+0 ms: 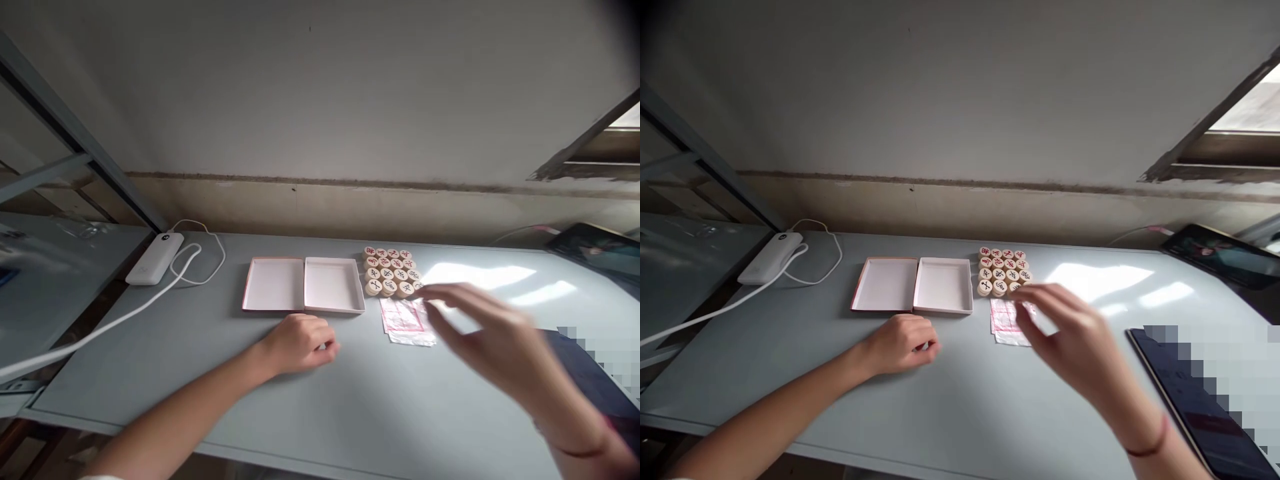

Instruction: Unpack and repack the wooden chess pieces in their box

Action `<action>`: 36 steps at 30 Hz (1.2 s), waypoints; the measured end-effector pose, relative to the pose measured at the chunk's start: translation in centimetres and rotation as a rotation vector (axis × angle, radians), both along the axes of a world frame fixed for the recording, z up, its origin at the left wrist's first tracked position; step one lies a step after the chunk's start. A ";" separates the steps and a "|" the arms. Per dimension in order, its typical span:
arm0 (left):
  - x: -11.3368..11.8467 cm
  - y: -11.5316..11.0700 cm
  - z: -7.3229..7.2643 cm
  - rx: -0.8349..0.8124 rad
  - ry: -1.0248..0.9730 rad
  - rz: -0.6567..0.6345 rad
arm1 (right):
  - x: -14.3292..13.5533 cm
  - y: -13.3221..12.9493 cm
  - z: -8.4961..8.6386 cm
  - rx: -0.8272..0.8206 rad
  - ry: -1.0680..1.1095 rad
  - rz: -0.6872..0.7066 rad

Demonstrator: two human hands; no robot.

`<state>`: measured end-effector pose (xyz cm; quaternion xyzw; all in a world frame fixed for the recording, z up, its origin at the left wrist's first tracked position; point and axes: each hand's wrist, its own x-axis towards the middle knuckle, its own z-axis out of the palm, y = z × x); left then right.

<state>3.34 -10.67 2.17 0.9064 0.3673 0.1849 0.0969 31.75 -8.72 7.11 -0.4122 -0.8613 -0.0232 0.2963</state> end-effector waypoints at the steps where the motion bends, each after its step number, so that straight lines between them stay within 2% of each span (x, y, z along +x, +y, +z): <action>1: 0.0 0.1 0.3 0.050 -0.015 0.007 | 0.3 0.0 -0.9 -0.015 -0.050 0.008; 5: -0.1 1.2 1.0 0.205 -0.004 0.184 | 1.4 -0.2 -5.0 -0.123 -0.230 -0.002; 7: -0.2 1.7 0.7 0.205 0.047 0.236 | 1.8 -0.1 -6.1 -0.168 -0.257 0.018; 9: -0.4 1.9 0.3 0.181 0.100 0.240 | 2.0 0.2 -6.5 -0.158 -0.269 0.037; 12: -0.6 1.6 -0.1 0.167 0.136 0.204 | 1.5 0.3 -6.2 -0.068 -0.262 0.015; 15: -0.5 0.9 0.0 0.171 0.136 0.153 | 0.3 -0.1 -5.2 0.005 -0.155 -0.033; 20: 0.1 -0.9 0.3 0.178 0.164 0.078 | -4.1 -0.6 -2.7 0.068 0.097 -0.026; 23: 0.4 -1.5 0.5 0.176 0.185 0.067 | -7.1 0.0 -2.5 -0.028 0.008 0.073; 26: 0.2 -1.6 0.9 0.127 0.186 0.046 | -9.0 0.7 -3.4 -0.191 -0.090 0.192; 29: -0.3 -1.2 1.0 0.081 0.157 0.103 | -9.4 0.8 -4.0 -0.310 -0.101 0.226; 33: -1.2 -0.4 0.7 0.075 0.156 0.229 | -9.1 0.3 -3.9 -0.339 -0.102 0.217; 36: -1.7 0.0 0.3 0.067 0.196 0.255 | -9.2 -0.3 -3.6 -0.358 -0.095 0.217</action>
